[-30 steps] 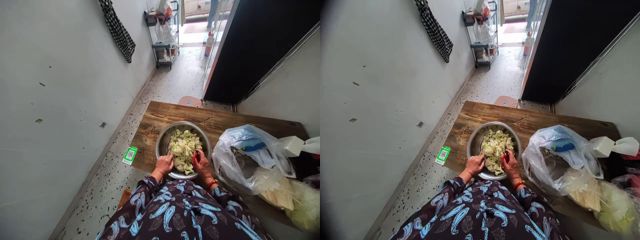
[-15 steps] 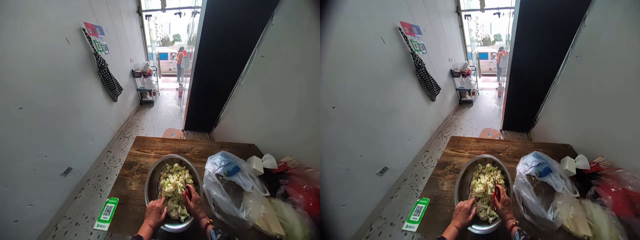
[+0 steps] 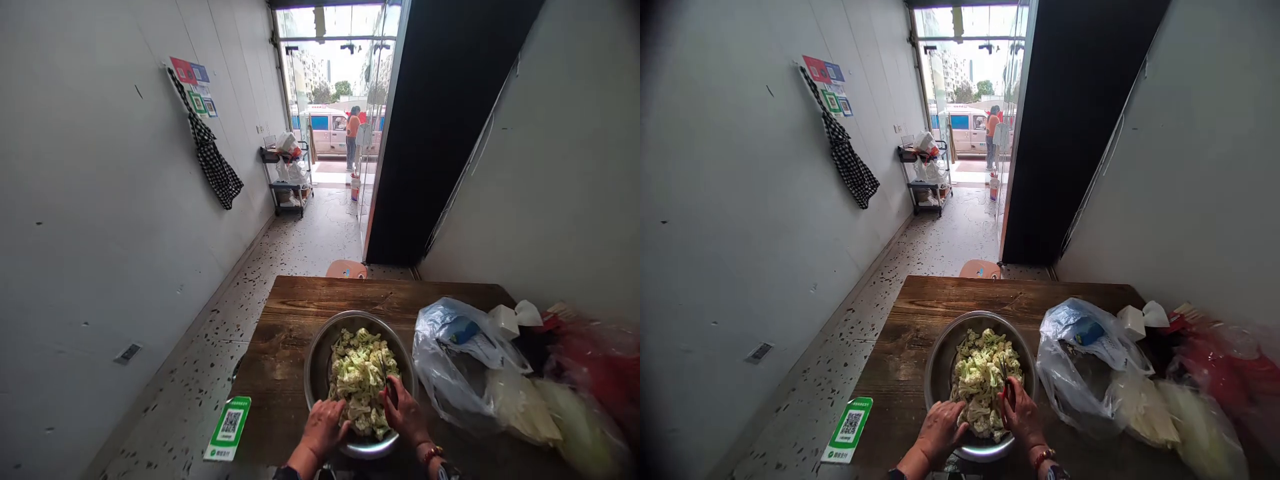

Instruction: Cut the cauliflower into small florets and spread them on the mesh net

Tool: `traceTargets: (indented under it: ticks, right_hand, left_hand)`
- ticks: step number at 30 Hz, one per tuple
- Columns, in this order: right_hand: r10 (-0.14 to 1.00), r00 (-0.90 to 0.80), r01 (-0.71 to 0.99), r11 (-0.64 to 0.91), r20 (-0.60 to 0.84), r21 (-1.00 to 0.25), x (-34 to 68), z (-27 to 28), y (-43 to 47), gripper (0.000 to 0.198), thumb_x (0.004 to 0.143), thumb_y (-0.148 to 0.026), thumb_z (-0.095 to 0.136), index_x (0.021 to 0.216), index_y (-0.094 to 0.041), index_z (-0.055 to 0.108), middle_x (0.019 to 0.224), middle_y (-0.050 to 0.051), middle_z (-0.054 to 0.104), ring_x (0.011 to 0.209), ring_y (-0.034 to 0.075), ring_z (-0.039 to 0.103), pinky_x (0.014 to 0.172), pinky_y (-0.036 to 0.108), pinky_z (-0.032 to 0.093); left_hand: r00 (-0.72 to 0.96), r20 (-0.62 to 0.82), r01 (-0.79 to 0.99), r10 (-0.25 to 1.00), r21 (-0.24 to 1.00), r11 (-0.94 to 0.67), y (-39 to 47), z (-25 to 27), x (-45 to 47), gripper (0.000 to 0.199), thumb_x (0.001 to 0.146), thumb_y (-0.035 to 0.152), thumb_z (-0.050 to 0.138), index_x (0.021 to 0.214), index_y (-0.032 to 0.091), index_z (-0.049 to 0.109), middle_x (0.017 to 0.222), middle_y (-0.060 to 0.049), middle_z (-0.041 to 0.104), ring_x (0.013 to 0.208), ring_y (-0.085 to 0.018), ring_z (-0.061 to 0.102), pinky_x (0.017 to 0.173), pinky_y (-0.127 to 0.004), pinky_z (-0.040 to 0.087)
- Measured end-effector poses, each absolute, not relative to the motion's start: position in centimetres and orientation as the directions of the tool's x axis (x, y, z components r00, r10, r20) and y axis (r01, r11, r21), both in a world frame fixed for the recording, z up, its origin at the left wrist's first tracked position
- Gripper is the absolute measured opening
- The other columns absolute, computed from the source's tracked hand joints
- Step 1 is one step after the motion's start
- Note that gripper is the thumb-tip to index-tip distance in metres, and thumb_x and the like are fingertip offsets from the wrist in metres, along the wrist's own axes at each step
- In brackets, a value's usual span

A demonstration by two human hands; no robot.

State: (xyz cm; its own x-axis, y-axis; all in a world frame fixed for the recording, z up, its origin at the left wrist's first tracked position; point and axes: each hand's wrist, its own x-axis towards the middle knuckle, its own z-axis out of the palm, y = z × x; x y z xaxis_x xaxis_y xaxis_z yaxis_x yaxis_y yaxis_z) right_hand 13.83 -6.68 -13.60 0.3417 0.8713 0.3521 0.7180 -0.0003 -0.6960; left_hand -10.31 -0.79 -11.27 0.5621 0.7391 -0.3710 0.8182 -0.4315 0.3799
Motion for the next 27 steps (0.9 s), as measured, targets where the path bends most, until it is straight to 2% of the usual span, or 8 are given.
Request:
traceTargets:
  ticks: [3,8,13,17,19,23,27]
  right_hand:
    - [0.883,0.339,0.734,-0.032,0.326,-0.678,13.4,-13.5,-7.0,0.038,0.091,-0.053,0.049,0.107,-0.028,0.071,0.100,0.009,0.079,0.086,0.031,0.078,0.073,0.045,0.065]
    - [0.904,0.355,0.751,-0.124,0.238,-0.648,13.2,-13.8,-7.7,0.047,0.091,-0.057,0.048,0.111,-0.020,0.070,0.098,0.013,0.079,0.079,0.030,0.077,0.066,0.040,0.062]
    - [0.918,0.377,0.745,-0.224,0.120,-0.629,13.9,-14.6,-9.1,0.054,0.090,-0.059,0.052,0.120,-0.017,0.065,0.108,0.016,0.077,0.085,0.030,0.076,0.070,0.038,0.059]
    - [0.921,0.386,0.728,-0.265,0.059,-0.632,14.7,-14.6,-10.1,0.053,0.093,-0.055,0.052,0.128,-0.017,0.060,0.111,0.015,0.076,0.087,0.027,0.076,0.073,0.034,0.058]
    - [0.921,0.386,0.711,-0.261,0.052,-0.653,14.9,-14.0,-10.4,0.050,0.094,-0.052,0.052,0.131,-0.018,0.056,0.108,0.012,0.076,0.087,0.025,0.075,0.075,0.033,0.058]
    - [0.909,0.404,0.618,-0.192,0.099,-0.763,14.8,-12.5,-10.8,0.044,0.097,-0.046,0.050,0.133,-0.020,0.051,0.088,0.005,0.074,0.075,0.020,0.072,0.074,0.033,0.058]
    - [0.891,0.445,0.490,-0.165,0.084,-0.856,14.6,-12.0,-11.3,0.046,0.098,-0.047,0.050,0.136,-0.022,0.049,0.086,0.005,0.071,0.073,0.019,0.070,0.069,0.034,0.060]
  left_hand:
    - [0.589,-0.341,0.802,0.733,0.361,-0.476,-0.8,-11.1,-10.3,0.034,0.091,0.037,0.052,0.122,0.026,0.062,0.117,-0.009,0.072,0.117,-0.028,0.063,0.108,-0.048,0.040]
    - [0.622,-0.325,0.781,0.712,0.316,-0.538,-1.1,-10.5,-9.8,0.031,0.094,0.039,0.046,0.110,0.020,0.065,0.104,-0.011,0.072,0.103,-0.028,0.066,0.093,-0.044,0.047]
    - [0.664,-0.254,0.743,0.703,0.332,-0.581,-1.3,-10.3,-9.7,0.034,0.097,0.040,0.044,0.113,0.019,0.066,0.097,-0.011,0.072,0.094,-0.025,0.066,0.083,-0.039,0.045]
    - [0.713,-0.198,0.695,0.672,0.321,-0.643,-1.4,-10.7,-9.9,0.041,0.099,0.043,0.040,0.119,0.017,0.064,0.094,-0.011,0.072,0.087,-0.024,0.065,0.076,-0.039,0.042]
    - [0.741,-0.142,0.664,0.656,0.302,-0.684,-1.3,-10.7,-10.0,0.040,0.099,0.043,0.040,0.118,0.017,0.065,0.090,-0.010,0.072,0.083,-0.023,0.064,0.072,-0.039,0.041]
    - [0.789,0.055,0.576,0.612,0.279,-0.768,-1.2,-10.5,-10.1,0.036,0.098,0.041,0.045,0.113,0.015,0.065,0.077,-0.006,0.069,0.070,-0.020,0.062,0.064,-0.037,0.038]
    - [0.803,0.200,0.491,0.561,0.310,-0.814,-1.0,-10.4,-10.3,0.035,0.098,0.039,0.045,0.111,0.014,0.065,0.074,-0.005,0.068,0.065,-0.018,0.060,0.062,-0.036,0.039]
